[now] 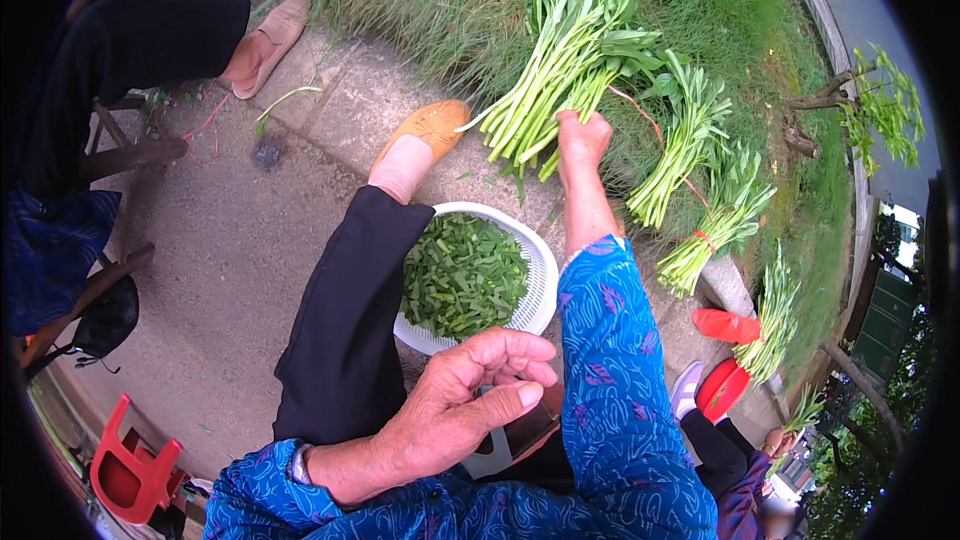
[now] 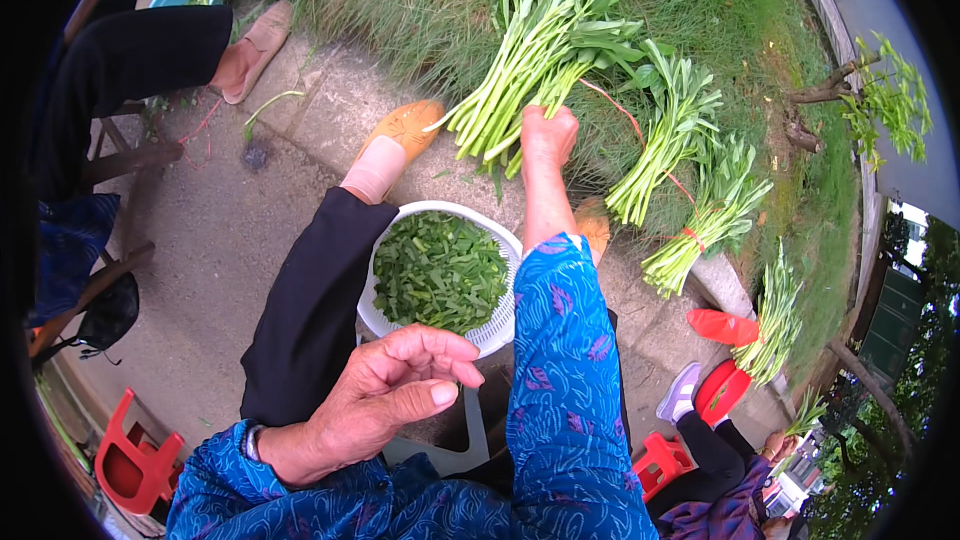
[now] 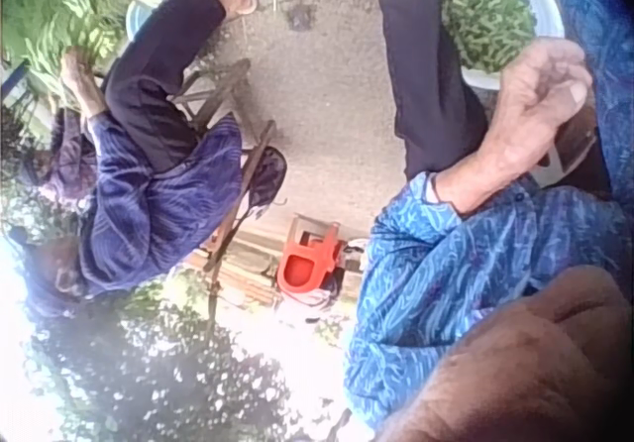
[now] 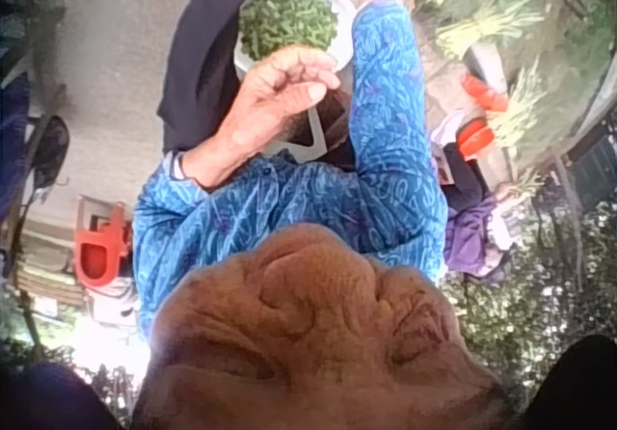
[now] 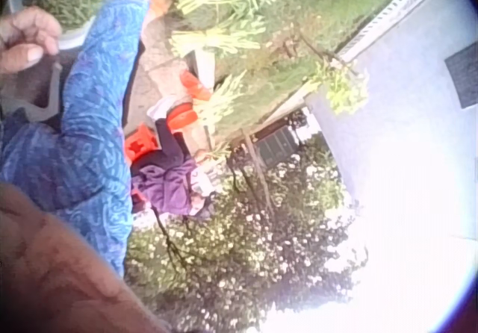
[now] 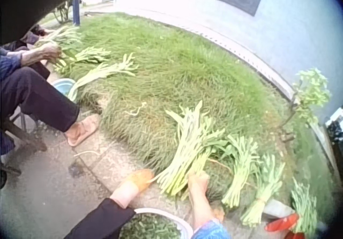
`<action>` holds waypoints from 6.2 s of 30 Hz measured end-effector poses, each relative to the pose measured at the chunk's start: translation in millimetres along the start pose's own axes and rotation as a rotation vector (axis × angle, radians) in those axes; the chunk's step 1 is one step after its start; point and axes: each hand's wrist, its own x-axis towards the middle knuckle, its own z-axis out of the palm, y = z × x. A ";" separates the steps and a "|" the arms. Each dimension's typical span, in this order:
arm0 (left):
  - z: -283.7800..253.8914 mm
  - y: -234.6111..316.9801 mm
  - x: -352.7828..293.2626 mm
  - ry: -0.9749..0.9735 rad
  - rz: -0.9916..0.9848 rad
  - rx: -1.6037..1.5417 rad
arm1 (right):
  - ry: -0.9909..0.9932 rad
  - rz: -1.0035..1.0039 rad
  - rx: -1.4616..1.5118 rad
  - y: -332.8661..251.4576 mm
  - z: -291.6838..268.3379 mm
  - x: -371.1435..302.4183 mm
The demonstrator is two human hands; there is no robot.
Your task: The person picks through bunches of green leafy vegetables, stripping leaves and breaking stalks into a white bowl by hand.
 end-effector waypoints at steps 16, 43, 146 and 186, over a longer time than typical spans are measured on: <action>-0.4 2.0 9.1 0.226 0.219 -0.063 | -0.657 -0.063 0.690 -62.2 -92.2 -39.8; 37.5 -51.4 -112.8 -0.022 0.484 0.126 | -0.968 -0.167 0.814 -82.7 -233.7 -366.7; 12.2 -56.2 -285.4 -0.098 0.059 0.756 | -0.197 -0.965 -0.158 -91.0 -283.4 -341.4; 2.3 -56.9 -278.3 -0.158 -0.018 0.853 | -0.535 -0.728 0.162 -117.2 -289.5 -346.6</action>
